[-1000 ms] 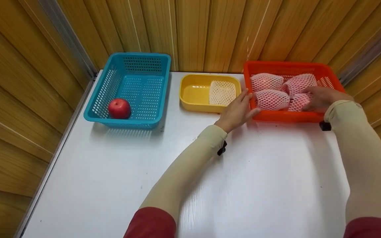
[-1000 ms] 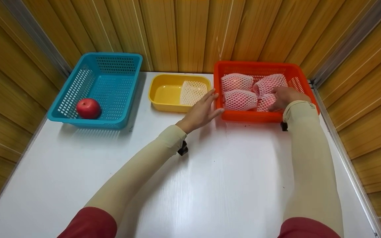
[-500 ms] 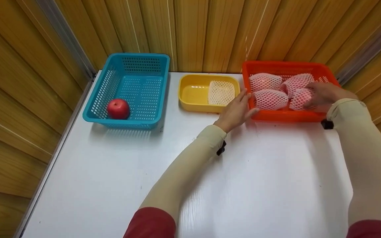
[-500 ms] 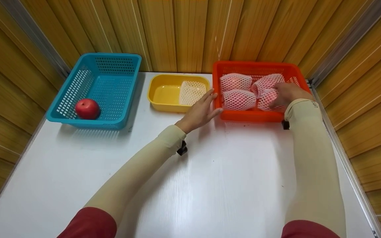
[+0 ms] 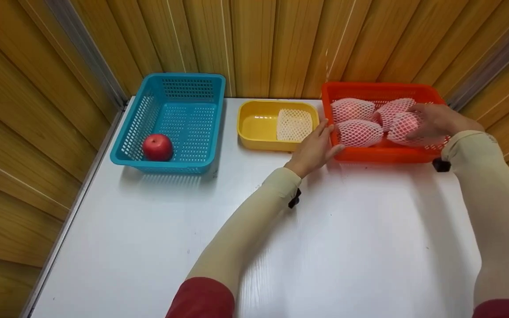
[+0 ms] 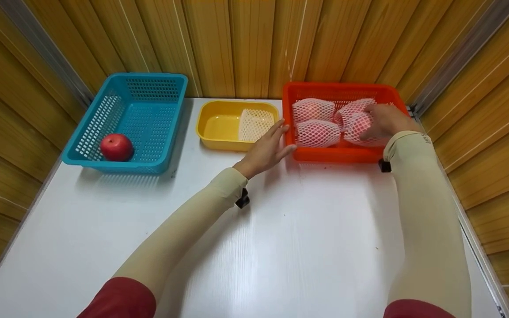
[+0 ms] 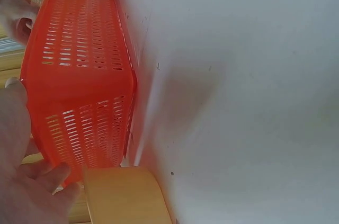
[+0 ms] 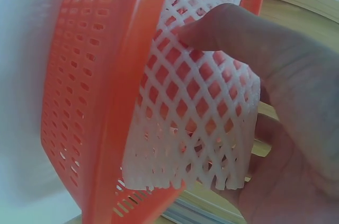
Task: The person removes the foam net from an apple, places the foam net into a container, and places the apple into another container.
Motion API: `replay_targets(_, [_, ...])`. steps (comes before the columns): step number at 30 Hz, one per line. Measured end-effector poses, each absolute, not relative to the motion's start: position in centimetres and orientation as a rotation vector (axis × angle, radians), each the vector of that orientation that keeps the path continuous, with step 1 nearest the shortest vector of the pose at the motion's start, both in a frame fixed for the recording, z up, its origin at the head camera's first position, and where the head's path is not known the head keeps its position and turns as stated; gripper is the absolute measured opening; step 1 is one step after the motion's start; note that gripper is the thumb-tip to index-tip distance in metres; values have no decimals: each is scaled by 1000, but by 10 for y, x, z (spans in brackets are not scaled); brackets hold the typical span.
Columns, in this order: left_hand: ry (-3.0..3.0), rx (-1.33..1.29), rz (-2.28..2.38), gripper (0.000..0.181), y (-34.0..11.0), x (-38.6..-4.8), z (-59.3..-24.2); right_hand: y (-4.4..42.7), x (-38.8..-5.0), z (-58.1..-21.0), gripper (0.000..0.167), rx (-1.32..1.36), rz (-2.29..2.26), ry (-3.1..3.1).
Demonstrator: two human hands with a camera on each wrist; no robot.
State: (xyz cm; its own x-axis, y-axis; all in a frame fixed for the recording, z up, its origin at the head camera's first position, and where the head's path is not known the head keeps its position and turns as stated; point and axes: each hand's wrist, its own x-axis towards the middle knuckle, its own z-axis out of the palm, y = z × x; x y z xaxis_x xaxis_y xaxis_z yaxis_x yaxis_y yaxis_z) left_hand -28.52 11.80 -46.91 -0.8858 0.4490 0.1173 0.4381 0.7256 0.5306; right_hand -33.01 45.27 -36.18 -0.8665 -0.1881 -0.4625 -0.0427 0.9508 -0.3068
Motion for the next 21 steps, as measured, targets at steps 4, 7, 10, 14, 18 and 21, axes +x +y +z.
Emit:
replay_targets(4, [2886,736,897,78,117,-286,-469,451,-330,-358,104,-200,-404,2614])
replay_targets(7, [2882,731,901,78,117,-287,-468,450,-329,-356,104,-217,-398,2627])
replay_targets(10, [2876,726,915,78,117,-287,-468,450,-328,-355,104,-225,-403,2635])
replay_targets(14, [2871,723,922,77,117,-286,-469,450,-324,-354,105,-233,-426,2642])
replay_targets(18, [2883,747,882,76,116,-287,-466,447,-320,-354,104,-245,-441,2665])
replay_targets(21, [2898,788,843,75,114,-289,-463,444,-318,-352,102,-271,-447,2694])
